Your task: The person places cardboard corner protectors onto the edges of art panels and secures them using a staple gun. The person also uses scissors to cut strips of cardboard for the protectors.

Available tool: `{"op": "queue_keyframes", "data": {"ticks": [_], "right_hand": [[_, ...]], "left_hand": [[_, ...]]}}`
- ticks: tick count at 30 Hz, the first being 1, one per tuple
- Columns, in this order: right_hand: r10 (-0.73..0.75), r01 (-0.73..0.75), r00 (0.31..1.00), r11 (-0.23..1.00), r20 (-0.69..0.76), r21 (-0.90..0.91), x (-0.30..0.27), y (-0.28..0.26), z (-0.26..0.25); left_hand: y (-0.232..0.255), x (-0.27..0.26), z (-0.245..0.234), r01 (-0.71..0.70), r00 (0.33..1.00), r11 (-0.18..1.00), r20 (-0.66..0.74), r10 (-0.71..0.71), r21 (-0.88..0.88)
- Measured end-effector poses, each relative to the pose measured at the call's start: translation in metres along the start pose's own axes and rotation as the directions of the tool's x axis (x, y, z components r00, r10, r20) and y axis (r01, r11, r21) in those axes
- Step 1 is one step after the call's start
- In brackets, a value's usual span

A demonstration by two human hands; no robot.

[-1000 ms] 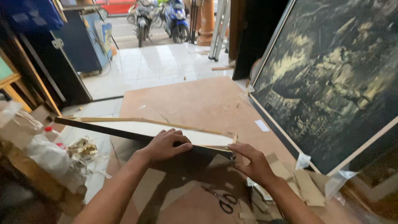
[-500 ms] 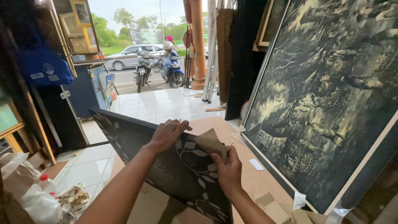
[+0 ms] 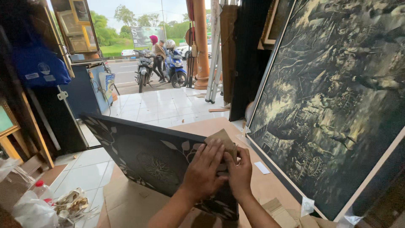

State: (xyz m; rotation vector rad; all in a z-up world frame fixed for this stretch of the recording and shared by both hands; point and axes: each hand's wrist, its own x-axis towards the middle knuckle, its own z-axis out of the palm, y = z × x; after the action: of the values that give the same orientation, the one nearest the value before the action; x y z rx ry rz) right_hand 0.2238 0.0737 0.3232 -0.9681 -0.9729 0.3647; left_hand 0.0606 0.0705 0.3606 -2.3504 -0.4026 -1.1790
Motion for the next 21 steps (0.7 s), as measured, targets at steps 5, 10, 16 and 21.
{"op": "queue_keyframes", "data": {"ticks": [5, 10, 16, 21], "right_hand": [[-0.029, 0.029, 1.0, 0.999, -0.009, -0.045, 0.005, -0.002, 0.003], [-0.034, 0.029, 0.999, 0.992, -0.035, -0.122, 0.009, -0.008, 0.004], [-0.123, 0.132, 0.985, 0.989, 0.122, -0.072, 0.019, -0.033, -0.015], [-0.176, 0.248, 0.941, 0.939, 0.289, -0.237, 0.021, -0.04, -0.026]], "left_hand": [[-0.005, 0.016, 0.025, 0.117, 0.986, 0.991, -0.129, -0.109, 0.061], [-0.007, 0.051, 0.031, 0.173, 0.966, 0.985, -0.194, -0.169, 0.001], [-0.012, 0.074, 0.031, 0.228, 0.947, 0.973, -0.222, -0.232, -0.044], [-0.011, 0.083, 0.019, 0.367, 0.897, 0.925, -0.227, -0.379, -0.094]]}}
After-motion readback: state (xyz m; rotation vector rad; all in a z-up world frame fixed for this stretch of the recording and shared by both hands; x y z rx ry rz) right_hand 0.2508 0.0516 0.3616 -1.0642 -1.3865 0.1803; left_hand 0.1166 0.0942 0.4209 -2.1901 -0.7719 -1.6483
